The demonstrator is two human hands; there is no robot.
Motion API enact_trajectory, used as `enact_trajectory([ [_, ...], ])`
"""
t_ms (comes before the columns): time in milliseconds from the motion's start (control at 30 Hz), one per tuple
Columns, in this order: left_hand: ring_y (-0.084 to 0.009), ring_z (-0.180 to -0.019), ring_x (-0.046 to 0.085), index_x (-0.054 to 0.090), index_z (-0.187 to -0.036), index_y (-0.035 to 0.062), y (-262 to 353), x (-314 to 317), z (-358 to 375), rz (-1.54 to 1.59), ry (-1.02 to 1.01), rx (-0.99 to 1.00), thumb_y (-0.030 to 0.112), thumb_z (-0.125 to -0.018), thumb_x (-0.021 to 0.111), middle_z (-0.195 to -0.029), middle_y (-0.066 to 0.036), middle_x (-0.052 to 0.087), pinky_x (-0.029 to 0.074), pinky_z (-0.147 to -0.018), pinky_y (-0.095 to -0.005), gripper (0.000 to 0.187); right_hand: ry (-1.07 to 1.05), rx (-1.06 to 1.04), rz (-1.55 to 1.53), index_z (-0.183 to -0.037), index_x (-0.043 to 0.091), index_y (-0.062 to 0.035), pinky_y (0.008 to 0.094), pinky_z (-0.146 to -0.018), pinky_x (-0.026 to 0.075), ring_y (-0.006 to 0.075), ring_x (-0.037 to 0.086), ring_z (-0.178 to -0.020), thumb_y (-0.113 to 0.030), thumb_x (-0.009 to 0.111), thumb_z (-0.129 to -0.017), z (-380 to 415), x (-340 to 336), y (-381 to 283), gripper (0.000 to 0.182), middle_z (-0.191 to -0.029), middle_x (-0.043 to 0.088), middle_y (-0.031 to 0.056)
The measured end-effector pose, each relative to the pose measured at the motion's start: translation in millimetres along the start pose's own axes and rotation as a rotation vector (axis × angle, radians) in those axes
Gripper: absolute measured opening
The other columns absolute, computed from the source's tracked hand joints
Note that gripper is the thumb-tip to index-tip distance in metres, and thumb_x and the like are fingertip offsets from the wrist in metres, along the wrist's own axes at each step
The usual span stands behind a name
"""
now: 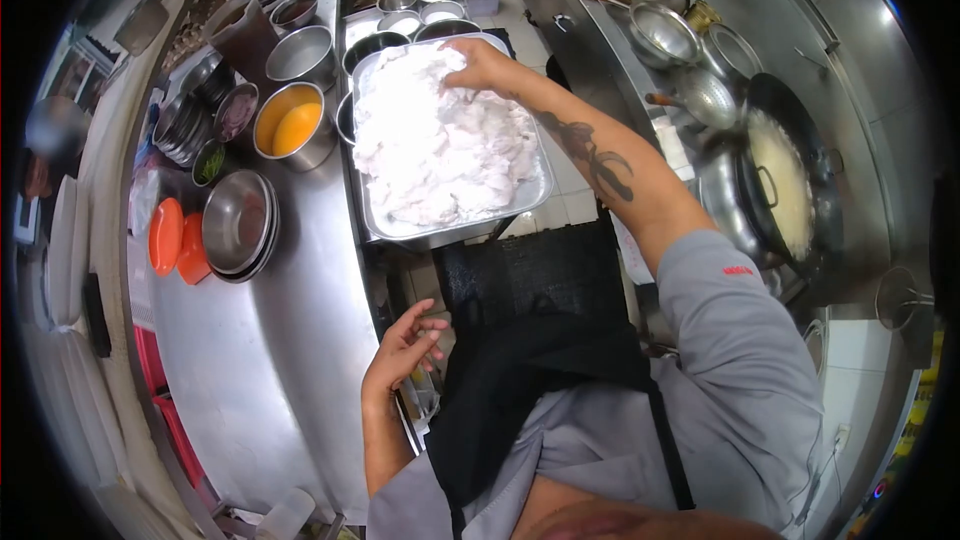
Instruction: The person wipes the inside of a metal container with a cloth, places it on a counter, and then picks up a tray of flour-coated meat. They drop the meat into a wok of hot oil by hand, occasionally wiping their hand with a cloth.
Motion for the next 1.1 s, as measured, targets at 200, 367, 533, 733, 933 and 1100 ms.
enact_trajectory([
  [200,-0.0150,-0.072,0.063,0.034,-0.142,0.0047,4,5,-10,-0.006,-0.028,0.003,0.008,-0.091,0.060,-0.116,-0.015,0.060,0.051,-0.054,-0.0235,0.058,0.051,-0.157,-0.187,-0.118,0.057,0.0000,0.0323,-0.065,0.058,0.0182,0.066,-0.086,-0.001,0.073,-0.074,13,-50,-41,0.046,-0.100,0.066,0.0127],
  [367,-0.0150,-0.072,0.064,0.034,-0.142,0.0049,0,18,-27,-0.024,-0.099,-0.061,0.003,-0.091,0.057,-0.117,-0.015,0.060,0.051,-0.054,-0.0237,0.056,0.301,-0.065,-0.151,-0.122,0.051,0.0013,0.0330,-0.058,0.057,0.0222,0.067,-0.083,-0.001,0.076,-0.073,74,-158,-90,0.054,-0.099,0.066,0.0139],
  [533,-0.0148,-0.071,0.064,0.034,-0.142,0.0050,4,40,-54,-0.044,-0.211,-0.136,0.002,-0.091,0.057,-0.116,-0.015,0.060,0.051,-0.054,-0.0235,0.056,0.441,0.003,0.149,-0.118,0.057,-0.0020,0.0354,-0.067,0.059,0.0224,0.067,-0.088,-0.010,0.075,-0.076,199,-291,-104,0.046,-0.102,0.067,0.0139],
  [733,-0.0149,-0.071,0.063,0.035,-0.141,0.0049,11,74,-95,-0.095,-0.264,-0.180,0.003,-0.090,0.059,-0.114,-0.015,0.061,0.051,-0.054,-0.0234,0.057,0.754,0.523,0.501,-0.111,0.062,-0.0034,0.0307,-0.061,0.057,0.0165,0.066,-0.083,-0.009,0.072,-0.078,371,-415,-61,0.035,-0.097,0.067,0.0085],
  [933,-0.0148,-0.071,0.063,0.036,-0.141,0.0051,22,123,-118,-0.110,-0.159,-0.247,0.003,-0.089,0.061,-0.113,-0.014,0.062,0.050,-0.052,-0.0232,0.058,0.867,0.574,0.382,-0.113,0.060,-0.0037,0.0319,-0.058,0.056,0.0162,0.066,-0.076,-0.004,0.072,-0.075,461,-536,116,0.040,-0.092,0.067,0.0081],
  [1100,-0.0141,-0.069,0.063,0.034,-0.141,0.0020,16,138,-115,-0.085,-0.081,-0.266,0.002,-0.088,0.060,-0.111,-0.015,0.061,0.052,-0.052,-0.0223,0.059,1.131,0.644,0.697,-0.124,0.055,-0.0073,0.0380,-0.054,0.053,0.0211,0.064,-0.070,-0.013,0.079,-0.068,517,-669,164,0.061,-0.093,0.066,0.0123],
])
Point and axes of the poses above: each hand's wrist, its own z-axis away from the middle knuckle, its own x-axis out of the palm, y = z × x, the point moved 6 cm from there along -z, towards the middle knuckle
